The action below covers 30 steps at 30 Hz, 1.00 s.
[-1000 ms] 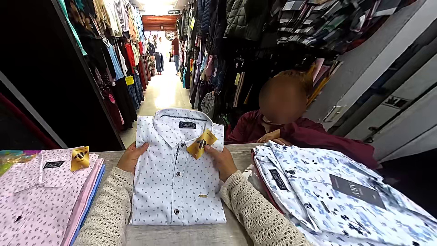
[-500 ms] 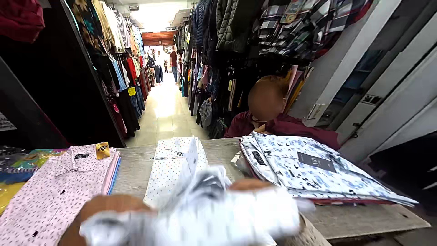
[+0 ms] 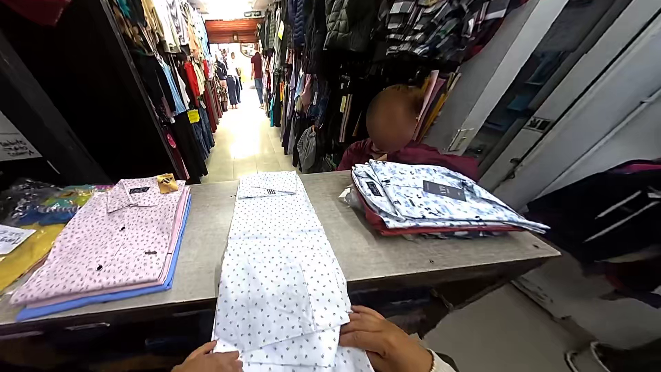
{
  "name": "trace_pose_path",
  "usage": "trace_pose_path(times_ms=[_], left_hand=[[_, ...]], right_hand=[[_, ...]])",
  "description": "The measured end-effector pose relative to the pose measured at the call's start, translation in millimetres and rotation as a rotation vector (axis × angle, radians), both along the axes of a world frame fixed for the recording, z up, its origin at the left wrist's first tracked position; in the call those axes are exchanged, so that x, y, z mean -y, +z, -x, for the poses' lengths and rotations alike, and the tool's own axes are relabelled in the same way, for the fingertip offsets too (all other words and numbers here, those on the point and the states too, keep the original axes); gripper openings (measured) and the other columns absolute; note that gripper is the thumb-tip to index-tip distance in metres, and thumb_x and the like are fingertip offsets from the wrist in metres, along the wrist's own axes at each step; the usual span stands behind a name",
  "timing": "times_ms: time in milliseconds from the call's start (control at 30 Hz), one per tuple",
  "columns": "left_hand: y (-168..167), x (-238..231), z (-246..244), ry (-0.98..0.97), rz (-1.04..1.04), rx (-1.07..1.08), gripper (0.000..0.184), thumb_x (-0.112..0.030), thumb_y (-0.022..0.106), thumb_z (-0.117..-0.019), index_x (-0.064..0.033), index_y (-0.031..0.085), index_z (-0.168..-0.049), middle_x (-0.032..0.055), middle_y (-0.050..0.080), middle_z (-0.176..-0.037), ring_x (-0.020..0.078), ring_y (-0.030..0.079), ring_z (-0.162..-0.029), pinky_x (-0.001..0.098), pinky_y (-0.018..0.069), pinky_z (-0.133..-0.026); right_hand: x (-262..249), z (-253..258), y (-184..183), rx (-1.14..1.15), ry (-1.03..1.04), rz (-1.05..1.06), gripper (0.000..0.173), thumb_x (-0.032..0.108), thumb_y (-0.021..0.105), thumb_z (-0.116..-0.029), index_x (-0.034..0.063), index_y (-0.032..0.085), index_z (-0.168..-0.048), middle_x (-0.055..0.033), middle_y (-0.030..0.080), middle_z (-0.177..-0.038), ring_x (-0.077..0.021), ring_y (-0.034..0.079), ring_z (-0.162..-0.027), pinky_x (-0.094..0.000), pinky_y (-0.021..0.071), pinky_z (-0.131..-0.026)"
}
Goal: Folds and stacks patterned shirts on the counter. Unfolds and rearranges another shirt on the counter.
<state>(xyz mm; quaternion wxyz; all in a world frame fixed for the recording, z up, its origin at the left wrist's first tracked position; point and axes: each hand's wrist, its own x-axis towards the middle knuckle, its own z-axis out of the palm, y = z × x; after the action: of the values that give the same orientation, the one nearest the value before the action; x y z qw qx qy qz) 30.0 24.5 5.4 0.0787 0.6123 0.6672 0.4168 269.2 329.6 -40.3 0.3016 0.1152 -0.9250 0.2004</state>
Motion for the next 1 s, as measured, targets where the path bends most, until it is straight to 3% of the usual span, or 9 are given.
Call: trace_pose_path(times_ms=[267,367,467,533,600,667,733,833,1000], left_hand=[[-32.2,-4.1,8.6,0.05,-0.04,-0.117,0.025,0.007,0.06,-0.0827,-0.0008,0.079,-0.098,0.0136,0.078,-0.105,0.0281,0.074,-0.106,0.0516,0.0527,-0.101],[-48.3,-11.8,13.3,0.064,-0.142,-0.128,0.024,-0.002,0.058,-0.0887,-0.005,0.079,-0.098,0.0106,0.077,-0.108,0.0207,0.073,-0.11,0.0391,0.0536,-0.102],[-63.5,-17.2,7.6,0.155,-0.275,0.019,0.015,-0.018,0.065,-0.0944,-0.0178,0.079,-0.102,0.0059,0.07,-0.125,0.0087,0.064,-0.119,0.0232,0.0514,-0.102],[-75.1,-18.6,0.9,0.235,-0.36,0.12,0.012,-0.029,0.072,-0.0922,-0.0326,0.078,-0.102,-0.0008,0.056,-0.145,0.006,0.052,-0.133,0.0235,0.0478,-0.108],[-77.9,-21.1,-9.4,0.287,-0.436,0.267,0.016,-0.025,0.079,-0.0861,-0.0338,0.078,-0.099,0.0053,0.044,-0.157,0.0115,0.041,-0.145,0.0291,0.0417,-0.115],[-70.8,-24.5,-24.5,0.314,-0.459,0.637,0.025,0.0,0.078,-0.0788,-0.0186,0.081,-0.095,0.005,0.052,-0.151,0.0082,0.05,-0.137,0.0275,0.0474,-0.11],[-59.1,-25.3,-36.7,0.36,-0.405,1.01,0.036,0.014,0.062,-0.0788,-0.0114,0.079,-0.098,0.0002,0.074,-0.119,0.0066,0.071,-0.103,0.0272,0.0606,-0.088],[-57.5,-14.4,-32.1,0.16,-0.404,0.896,0.037,0.005,0.064,-0.0902,-0.0227,0.081,-0.108,-0.0064,0.078,-0.106,0.0022,0.073,-0.096,0.0231,0.06,-0.086],[10.1,-17.6,-27.4,0.133,-0.417,0.806,0.032,-0.006,0.061,-0.0967,-0.0298,0.079,-0.11,-0.0133,0.077,-0.104,-0.0047,0.07,-0.095,0.0167,0.057,-0.086]], right_hand=[[11.2,-1.3,-2.4,0.278,-0.116,0.368,0.031,-0.002,0.056,-0.0848,0.0009,0.076,-0.109,-0.0204,0.07,-0.123,-0.0286,0.067,-0.119,-0.039,0.0536,-0.102],[16.7,4.2,1.0,0.413,-0.216,0.714,0.027,0.009,0.058,-0.0898,-0.0049,0.067,-0.112,-0.0177,0.062,-0.128,-0.0146,0.063,-0.113,-0.0288,0.0528,-0.096],[18.7,14.3,-8.9,0.279,-0.485,0.886,0.037,0.024,0.063,-0.0953,-0.0055,0.061,-0.118,-0.0132,0.068,-0.115,-0.012,0.067,-0.101,-0.0297,0.0561,-0.089],[14.5,20.5,-13.5,0.306,-0.615,0.963,0.054,0.034,0.066,-0.093,-0.0056,0.057,-0.128,-0.0173,0.066,-0.12,-0.0192,0.065,-0.109,-0.0354,0.0538,-0.093],[13.1,26.1,-12.9,0.388,-0.574,1.037,0.069,0.04,0.067,-0.0913,-0.0072,0.05,-0.138,-0.0199,0.063,-0.13,-0.0211,0.062,-0.118,-0.0374,0.0508,-0.1],[18.4,30.7,-10.9,0.421,-0.443,1.131,0.071,0.04,0.068,-0.0902,-0.0078,0.048,-0.138,-0.0116,0.067,-0.121,-0.0105,0.066,-0.108,-0.0299,0.0538,-0.096],[24.0,34.5,-5.6,0.427,-0.319,1.237,0.054,0.028,0.069,-0.0915,-0.003,0.05,-0.131,0.0012,0.071,-0.105,-0.0023,0.069,-0.093,-0.0242,0.0582,-0.087],[32.2,37.0,13.4,0.366,-0.323,1.287,0.046,0.013,0.069,-0.0916,-0.0009,0.05,-0.131,0.0011,0.072,-0.104,-0.0038,0.071,-0.09,-0.0246,0.0608,-0.083],[38.2,34.2,60.3,0.223,-0.386,1.307,0.095,0.003,0.074,-0.0822,0.0058,0.017,-0.158,-0.0054,0.072,-0.112,-0.0108,0.075,-0.085,-0.0282,0.0647,-0.075]])
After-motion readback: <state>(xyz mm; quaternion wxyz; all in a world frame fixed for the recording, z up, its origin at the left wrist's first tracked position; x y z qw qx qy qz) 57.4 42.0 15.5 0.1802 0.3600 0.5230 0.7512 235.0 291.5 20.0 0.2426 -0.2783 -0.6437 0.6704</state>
